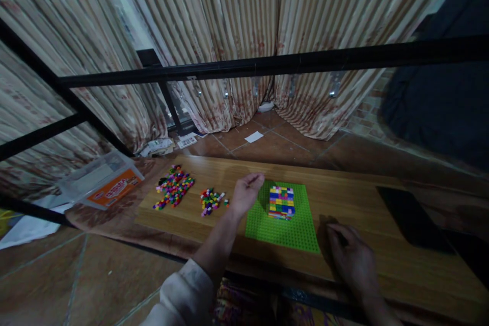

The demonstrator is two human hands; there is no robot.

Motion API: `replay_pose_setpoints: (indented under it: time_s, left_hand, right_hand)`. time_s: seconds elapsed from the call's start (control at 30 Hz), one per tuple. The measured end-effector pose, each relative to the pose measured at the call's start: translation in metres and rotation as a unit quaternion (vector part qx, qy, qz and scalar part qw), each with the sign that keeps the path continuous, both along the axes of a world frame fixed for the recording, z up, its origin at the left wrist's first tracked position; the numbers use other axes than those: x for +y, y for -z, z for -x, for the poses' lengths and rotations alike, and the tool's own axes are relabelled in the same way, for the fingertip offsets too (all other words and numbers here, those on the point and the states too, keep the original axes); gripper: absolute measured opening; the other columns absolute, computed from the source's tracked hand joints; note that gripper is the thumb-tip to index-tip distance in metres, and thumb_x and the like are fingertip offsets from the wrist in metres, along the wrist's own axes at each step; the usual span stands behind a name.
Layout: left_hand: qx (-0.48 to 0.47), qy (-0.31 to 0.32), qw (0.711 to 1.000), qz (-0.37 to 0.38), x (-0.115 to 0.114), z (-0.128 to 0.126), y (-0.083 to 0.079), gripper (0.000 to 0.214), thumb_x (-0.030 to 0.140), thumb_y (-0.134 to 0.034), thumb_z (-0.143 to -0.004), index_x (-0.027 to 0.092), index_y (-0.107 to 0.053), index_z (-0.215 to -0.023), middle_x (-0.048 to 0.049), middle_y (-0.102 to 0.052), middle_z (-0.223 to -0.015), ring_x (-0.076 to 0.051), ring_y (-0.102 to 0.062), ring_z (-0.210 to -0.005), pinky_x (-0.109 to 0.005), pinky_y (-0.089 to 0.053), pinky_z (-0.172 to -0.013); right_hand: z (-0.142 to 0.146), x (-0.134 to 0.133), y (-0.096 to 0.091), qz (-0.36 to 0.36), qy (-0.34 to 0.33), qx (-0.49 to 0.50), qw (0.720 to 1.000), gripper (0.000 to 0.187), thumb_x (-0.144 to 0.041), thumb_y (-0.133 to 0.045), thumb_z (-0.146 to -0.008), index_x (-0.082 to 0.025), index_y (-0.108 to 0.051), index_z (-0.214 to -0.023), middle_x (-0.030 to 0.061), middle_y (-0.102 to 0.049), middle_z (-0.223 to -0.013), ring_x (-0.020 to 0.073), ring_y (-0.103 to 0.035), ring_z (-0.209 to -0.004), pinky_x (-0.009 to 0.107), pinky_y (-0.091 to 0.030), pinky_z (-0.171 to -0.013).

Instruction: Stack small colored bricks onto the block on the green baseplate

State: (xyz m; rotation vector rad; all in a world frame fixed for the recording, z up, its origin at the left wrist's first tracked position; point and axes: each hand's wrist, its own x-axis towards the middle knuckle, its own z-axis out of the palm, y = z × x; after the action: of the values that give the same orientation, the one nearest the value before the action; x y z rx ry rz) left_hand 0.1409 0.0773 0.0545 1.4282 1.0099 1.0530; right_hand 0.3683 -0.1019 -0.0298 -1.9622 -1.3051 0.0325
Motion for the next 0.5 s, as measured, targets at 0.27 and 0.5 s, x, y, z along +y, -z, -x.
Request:
replay_pose_setpoints:
  time_s: [0.27,0.5]
  left_hand:
    - [0.231,-0.111,0.963,-0.081,-0.027,0.111,0.023,0.016,0.023,-0.058,-0.082,0.017,-0.071,-0.087,-0.0033,-0.072,-0.081,-0.016,-0.065,-0.073,-0.025,-0.050,-0.068]
    - [0.310,-0.092,0.931,-0.170,-0.045,0.118,0.032,0.018,0.016,-0.052,-0.086,0.020,-0.069,-0.089,-0.0063,-0.069,-0.091,-0.016,-0.065,-0.081,-0.028,-0.051,-0.075]
  right_hand:
    - [-0.004,0.000,0.003,-0.009,0.005,-0.007,1.000,0.043,-0.056,-0.042,-0.088,-0.021,-0.067,-0.089,0.0089,-0.070,-0.096,0.0229,-0.067,-0.079,0.034,-0.050,-0.070]
    - [-0.004,-0.001,0.002,-0.013,0.002,-0.029,0.999,0.044,-0.055,-0.041,-0.089,-0.020,-0.067,-0.090,0.0104,-0.070,-0.099,0.0232,-0.067,-0.081,0.035,-0.051,-0.072]
